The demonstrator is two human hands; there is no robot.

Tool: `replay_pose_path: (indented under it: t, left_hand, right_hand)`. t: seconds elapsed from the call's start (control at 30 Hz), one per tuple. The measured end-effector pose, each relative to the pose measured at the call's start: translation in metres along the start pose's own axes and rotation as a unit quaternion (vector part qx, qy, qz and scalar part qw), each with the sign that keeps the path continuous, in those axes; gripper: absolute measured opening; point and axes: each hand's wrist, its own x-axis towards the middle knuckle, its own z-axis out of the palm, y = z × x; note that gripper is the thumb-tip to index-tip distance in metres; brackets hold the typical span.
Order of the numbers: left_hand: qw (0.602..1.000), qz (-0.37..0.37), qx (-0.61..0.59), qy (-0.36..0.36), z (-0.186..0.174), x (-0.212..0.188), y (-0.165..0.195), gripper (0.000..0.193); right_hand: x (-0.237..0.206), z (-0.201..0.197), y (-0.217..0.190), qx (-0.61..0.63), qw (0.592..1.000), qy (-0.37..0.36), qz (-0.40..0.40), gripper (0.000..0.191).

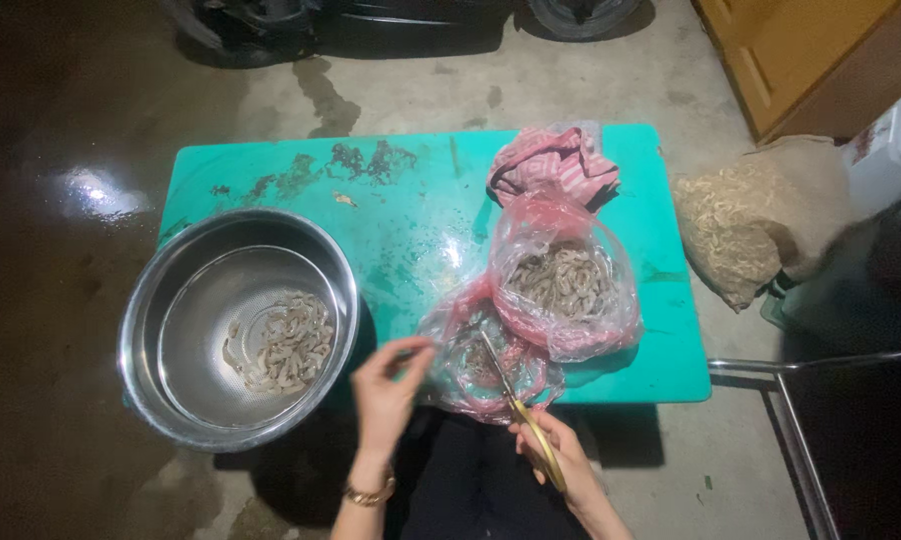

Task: The person uses scissors to trim small shrimp taken from a plastic bag and places them into a metal bowl. A dog briefly enters the scene and the person reaches toward it before resuming trimming.

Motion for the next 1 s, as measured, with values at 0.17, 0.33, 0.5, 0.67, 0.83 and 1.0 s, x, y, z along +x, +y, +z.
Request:
replay_pose_path:
  t: [0.17,0.33,0.5,0.67,0.83,1.0]
  left_hand:
    - [0.940,0.160,0.242,0.180,-0.054,0.011,0.041,0.016]
    - [0.903,0.246,0.310,0.166,-0.031,0.022,0.053,0.024]
    - [0.951,0.220,0.198,-0.089,0.063,0.043,0.039,0.021]
    - [0.914,0.231,0.288,-0.170,0.158,0.081,0.006,0.012]
    - [0.855,0.326,0.365,-0.172,0.205,0.095,-0.034,0.012]
    - [0.847,0.333,0.375,-0.176,0.208,0.098,-0.036,0.017]
  right_hand:
    - [0.003,-0.007,0.006,-0.012,0.999,0.008,-0.044,0.031]
    - [0.012,-0.006,0.021,-0.026,0.998,0.012,-0.053,0.022]
    - [0.015,-0.009,0.042,-0.037,0.998,0.025,-0.047,0.015]
    - [0.017,-0.021,0.065,-0.011,0.995,0.012,-0.101,0.013]
    - [0.016,-0.036,0.076,0.048,0.991,-0.034,-0.122,0.008]
    - [0.013,-0.035,0.076,0.006,0.998,0.027,-0.064,0.007]
